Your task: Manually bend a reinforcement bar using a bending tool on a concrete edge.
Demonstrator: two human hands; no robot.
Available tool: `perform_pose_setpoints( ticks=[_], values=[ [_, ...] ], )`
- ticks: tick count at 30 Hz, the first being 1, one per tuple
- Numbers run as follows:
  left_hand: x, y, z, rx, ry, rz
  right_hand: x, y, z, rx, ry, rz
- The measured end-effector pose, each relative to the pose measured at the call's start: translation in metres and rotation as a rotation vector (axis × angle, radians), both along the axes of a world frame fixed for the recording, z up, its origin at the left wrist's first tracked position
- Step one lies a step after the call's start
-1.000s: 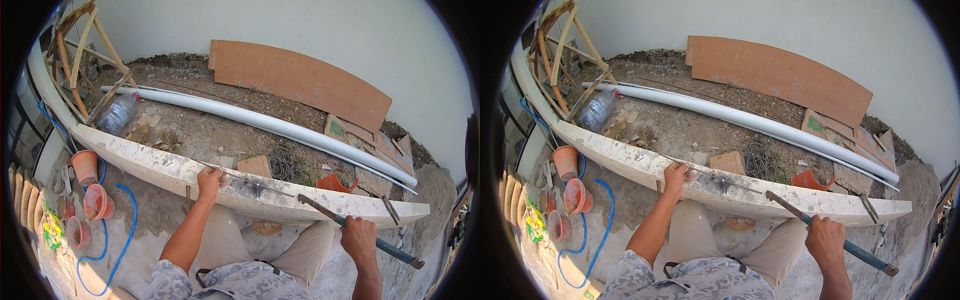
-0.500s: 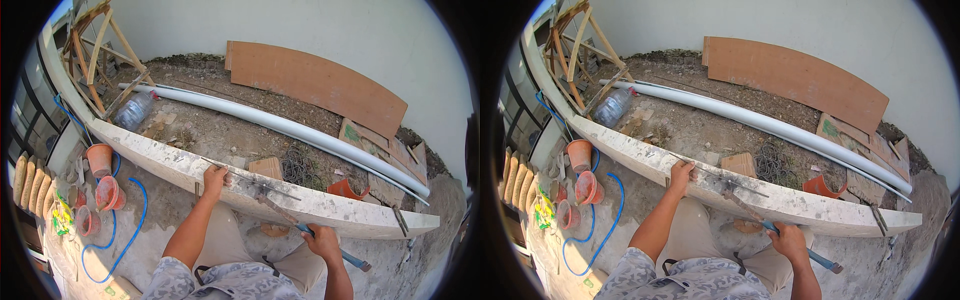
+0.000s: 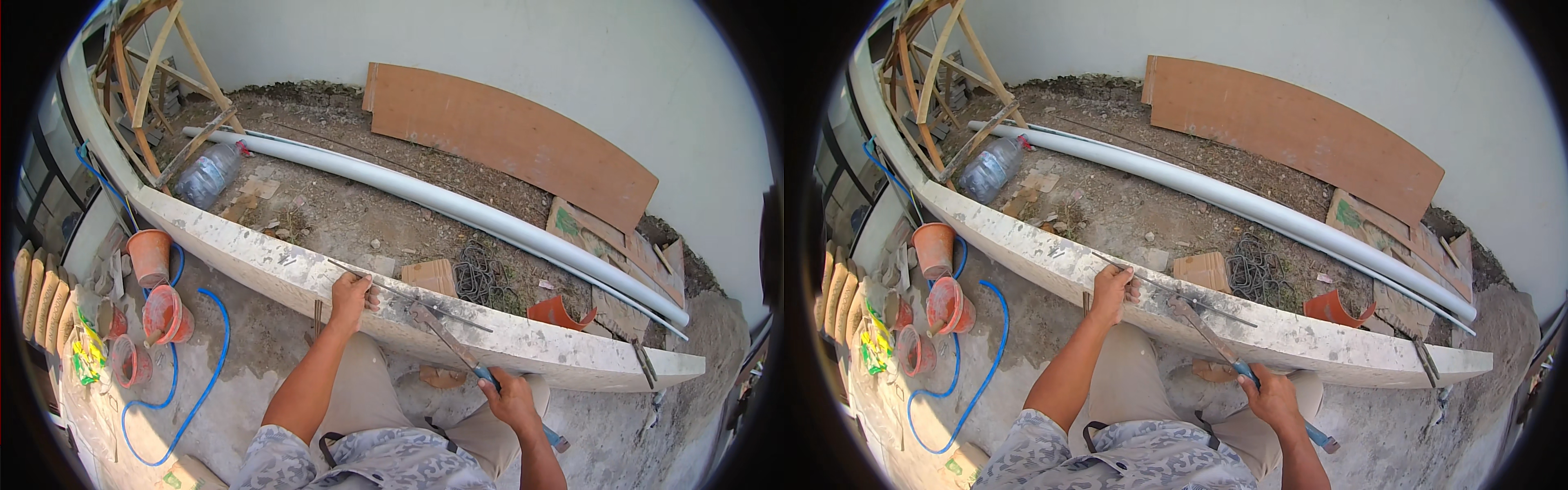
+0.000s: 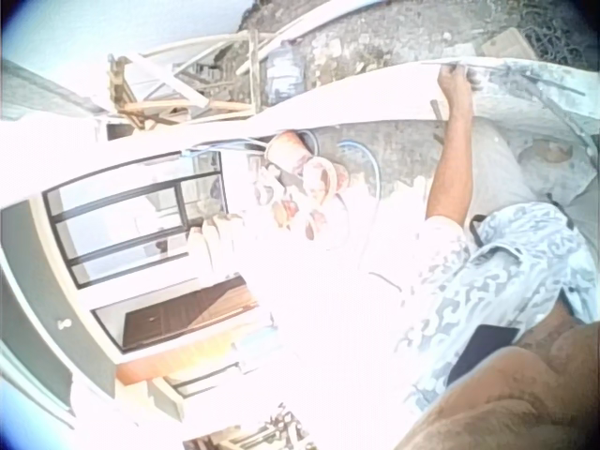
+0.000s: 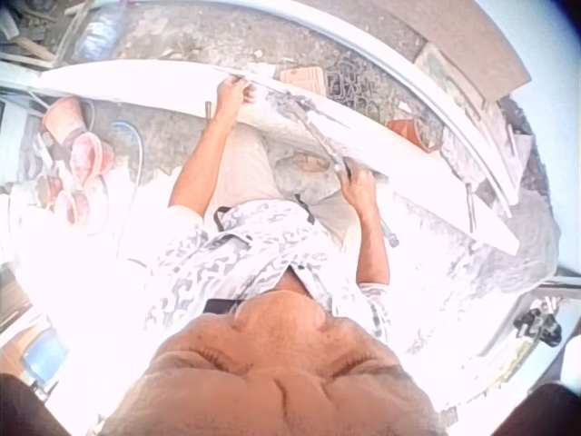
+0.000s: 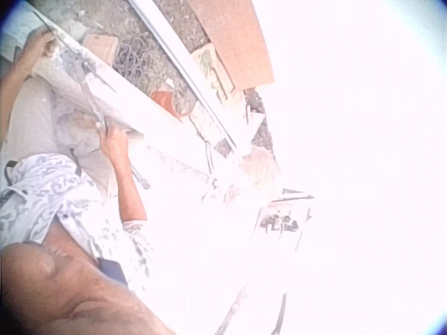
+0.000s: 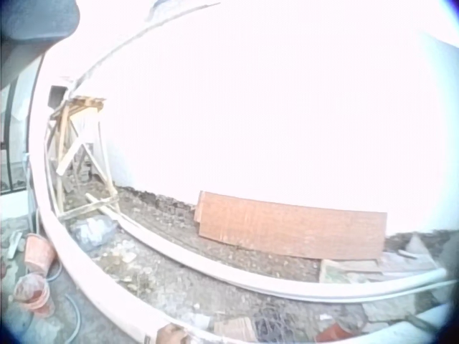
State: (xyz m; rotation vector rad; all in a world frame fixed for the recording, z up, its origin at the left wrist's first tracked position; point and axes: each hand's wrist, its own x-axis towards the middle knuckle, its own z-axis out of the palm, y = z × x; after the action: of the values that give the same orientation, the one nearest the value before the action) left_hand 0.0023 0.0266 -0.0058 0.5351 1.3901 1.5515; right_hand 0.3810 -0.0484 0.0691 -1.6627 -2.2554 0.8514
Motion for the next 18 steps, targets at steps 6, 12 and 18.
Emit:
perform_pose_setpoints(
  ticks=[6, 12, 18],
  values=[
    [0.001, 0.001, 0.005, -0.031, -0.031, 0.003, -0.031, 0.001, -0.002, 0.092, -0.006, 0.035],
    [-0.003, -0.001, 0.0, -0.043, -0.058, -0.001, -0.033, -0.003, 0.004, 0.085, -0.019, 0.031],
    [-0.001, -0.001, 0.004, -0.034, -0.048, 0.0, -0.032, -0.004, -0.016, 0.124, 0.014, 0.018]
  ],
)
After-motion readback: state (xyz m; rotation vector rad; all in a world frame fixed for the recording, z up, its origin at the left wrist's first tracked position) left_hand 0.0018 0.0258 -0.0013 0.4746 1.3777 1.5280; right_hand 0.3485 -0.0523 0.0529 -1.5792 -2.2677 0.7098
